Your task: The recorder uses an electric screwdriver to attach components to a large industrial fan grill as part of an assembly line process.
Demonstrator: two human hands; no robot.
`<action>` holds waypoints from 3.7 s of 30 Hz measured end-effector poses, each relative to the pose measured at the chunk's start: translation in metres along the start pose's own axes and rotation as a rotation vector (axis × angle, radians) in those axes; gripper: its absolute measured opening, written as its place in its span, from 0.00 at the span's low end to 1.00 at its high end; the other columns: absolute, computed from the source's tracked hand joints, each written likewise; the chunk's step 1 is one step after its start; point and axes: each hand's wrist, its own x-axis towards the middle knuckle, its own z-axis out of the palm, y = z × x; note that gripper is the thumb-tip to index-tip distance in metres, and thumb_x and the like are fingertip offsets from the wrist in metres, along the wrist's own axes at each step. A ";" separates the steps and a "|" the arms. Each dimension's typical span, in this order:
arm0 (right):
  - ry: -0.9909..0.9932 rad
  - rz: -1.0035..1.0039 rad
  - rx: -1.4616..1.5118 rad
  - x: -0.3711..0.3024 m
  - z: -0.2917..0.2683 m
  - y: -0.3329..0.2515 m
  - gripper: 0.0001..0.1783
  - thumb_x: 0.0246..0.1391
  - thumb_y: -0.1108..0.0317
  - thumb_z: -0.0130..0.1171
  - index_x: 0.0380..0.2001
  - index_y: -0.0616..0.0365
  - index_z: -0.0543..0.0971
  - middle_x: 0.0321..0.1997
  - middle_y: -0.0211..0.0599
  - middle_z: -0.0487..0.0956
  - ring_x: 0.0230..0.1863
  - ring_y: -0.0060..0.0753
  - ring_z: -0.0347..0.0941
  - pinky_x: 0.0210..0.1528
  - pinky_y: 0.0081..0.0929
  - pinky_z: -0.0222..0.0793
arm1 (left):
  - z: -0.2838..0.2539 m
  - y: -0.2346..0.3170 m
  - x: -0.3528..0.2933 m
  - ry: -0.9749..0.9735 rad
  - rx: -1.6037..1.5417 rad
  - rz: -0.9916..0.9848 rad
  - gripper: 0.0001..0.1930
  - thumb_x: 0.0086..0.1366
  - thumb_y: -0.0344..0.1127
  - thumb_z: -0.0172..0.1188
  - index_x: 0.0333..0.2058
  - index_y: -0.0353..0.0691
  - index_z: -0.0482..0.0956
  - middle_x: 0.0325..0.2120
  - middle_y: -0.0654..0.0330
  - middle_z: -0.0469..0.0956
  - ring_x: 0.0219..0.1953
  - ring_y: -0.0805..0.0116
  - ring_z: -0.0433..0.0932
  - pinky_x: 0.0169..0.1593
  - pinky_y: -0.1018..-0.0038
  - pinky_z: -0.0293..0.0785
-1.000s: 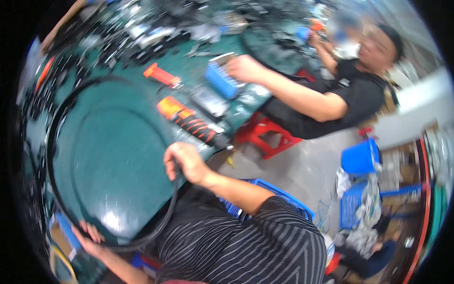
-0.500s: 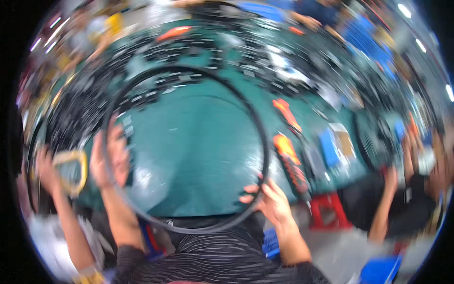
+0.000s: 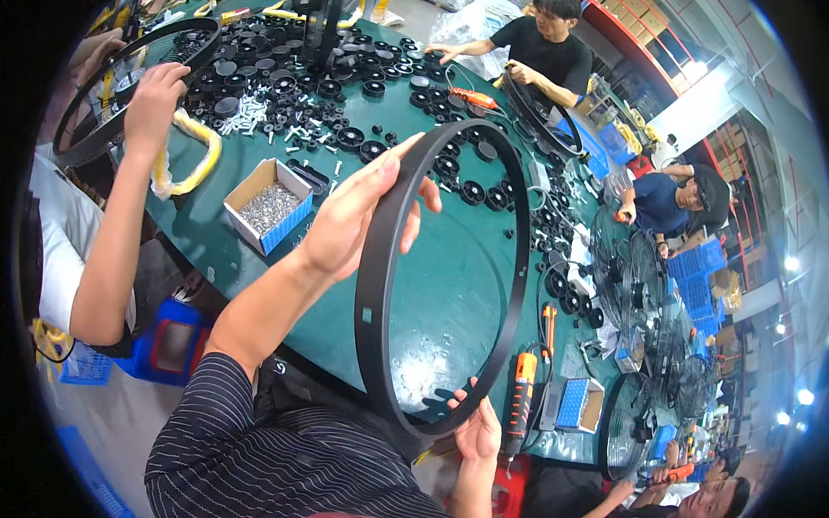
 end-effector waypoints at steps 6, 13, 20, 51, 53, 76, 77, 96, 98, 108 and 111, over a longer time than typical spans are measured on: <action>-0.032 -0.116 -0.023 -0.010 0.005 0.005 0.27 0.68 0.62 0.48 0.67 0.58 0.61 0.52 0.53 0.78 0.51 0.52 0.79 0.52 0.45 0.78 | -0.011 -0.002 0.008 0.050 0.005 -0.086 0.31 0.76 0.52 0.41 0.70 0.41 0.55 0.40 0.54 0.76 0.24 0.74 0.75 0.23 0.80 0.67; 0.044 -0.024 -0.207 -0.014 0.027 0.013 0.18 0.63 0.66 0.58 0.52 0.55 0.67 0.51 0.52 0.80 0.52 0.47 0.79 0.47 0.35 0.77 | -0.119 -0.011 0.004 0.337 0.367 -0.325 0.25 0.76 0.49 0.43 0.61 0.37 0.69 0.44 0.54 0.78 0.29 0.77 0.77 0.18 0.84 0.69; 0.269 0.053 -0.665 -0.052 0.045 0.025 0.28 0.55 0.65 0.69 0.50 0.65 0.64 0.30 0.43 0.81 0.30 0.33 0.82 0.26 0.25 0.76 | -0.148 -0.052 -0.019 0.213 0.903 -0.647 0.23 0.73 0.35 0.49 0.63 0.34 0.68 0.48 0.56 0.78 0.40 0.75 0.79 0.30 0.80 0.73; 0.655 -0.529 -1.335 -0.004 0.037 -0.006 0.33 0.55 0.56 0.68 0.57 0.66 0.72 0.19 0.35 0.78 0.18 0.24 0.73 0.24 0.25 0.70 | -0.095 -0.057 -0.150 0.312 1.627 -0.161 0.17 0.62 0.35 0.60 0.47 0.29 0.79 0.30 0.53 0.74 0.26 0.63 0.71 0.30 0.69 0.69; 0.674 -0.681 -1.335 -0.021 0.029 -0.002 0.29 0.52 0.61 0.71 0.53 0.66 0.76 0.20 0.33 0.78 0.18 0.22 0.74 0.23 0.23 0.71 | -0.071 -0.046 -0.141 0.250 1.681 -0.233 0.19 0.62 0.37 0.65 0.47 0.29 0.80 0.29 0.47 0.77 0.29 0.51 0.76 0.34 0.63 0.74; 1.156 -1.179 -2.302 0.216 -0.059 -0.371 0.10 0.48 0.68 0.60 0.35 0.56 0.79 0.38 0.41 0.81 0.43 0.45 0.79 0.45 0.40 0.71 | -0.097 0.013 -0.140 -0.036 1.888 0.071 0.14 0.64 0.33 0.66 0.45 0.32 0.81 0.29 0.54 0.77 0.24 0.65 0.76 0.27 0.71 0.75; 1.125 -1.162 -2.294 0.219 -0.061 -0.373 0.09 0.48 0.68 0.60 0.34 0.56 0.78 0.37 0.42 0.82 0.41 0.44 0.80 0.42 0.40 0.74 | -0.112 0.019 -0.143 -0.028 1.876 0.020 0.14 0.64 0.33 0.66 0.45 0.32 0.81 0.29 0.54 0.78 0.25 0.66 0.77 0.27 0.72 0.74; 1.013 -1.833 -1.374 -0.007 0.066 -0.400 0.19 0.37 0.61 0.79 0.24 0.59 0.77 0.22 0.32 0.82 0.23 0.25 0.79 0.28 0.26 0.75 | -0.010 -0.033 -0.013 -0.290 1.622 0.035 0.22 0.57 0.25 0.61 0.53 0.30 0.76 0.43 0.52 0.73 0.41 0.60 0.74 0.43 0.67 0.71; 0.808 -1.815 -1.096 -0.044 0.081 -0.394 0.18 0.41 0.64 0.78 0.23 0.61 0.77 0.21 0.30 0.80 0.24 0.23 0.78 0.28 0.23 0.74 | 0.007 -0.053 0.014 -0.247 1.498 0.064 0.25 0.58 0.26 0.62 0.56 0.33 0.74 0.51 0.51 0.72 0.50 0.60 0.72 0.53 0.65 0.68; 0.243 -1.024 -0.386 -0.111 0.081 -0.260 0.09 0.52 0.67 0.65 0.31 0.59 0.77 0.23 0.33 0.78 0.23 0.28 0.77 0.32 0.29 0.78 | 0.063 -0.107 0.089 -0.565 -0.496 -0.546 0.40 0.71 0.60 0.47 0.71 0.39 0.48 0.69 0.43 0.55 0.66 0.46 0.63 0.67 0.45 0.58; 0.307 -0.838 -0.394 -0.091 0.106 -0.230 0.13 0.47 0.63 0.71 0.28 0.55 0.76 0.21 0.28 0.76 0.21 0.25 0.75 0.29 0.26 0.75 | 0.003 -0.082 0.041 -0.375 -0.455 -0.475 0.38 0.71 0.53 0.49 0.71 0.39 0.48 0.70 0.46 0.54 0.64 0.46 0.65 0.66 0.41 0.59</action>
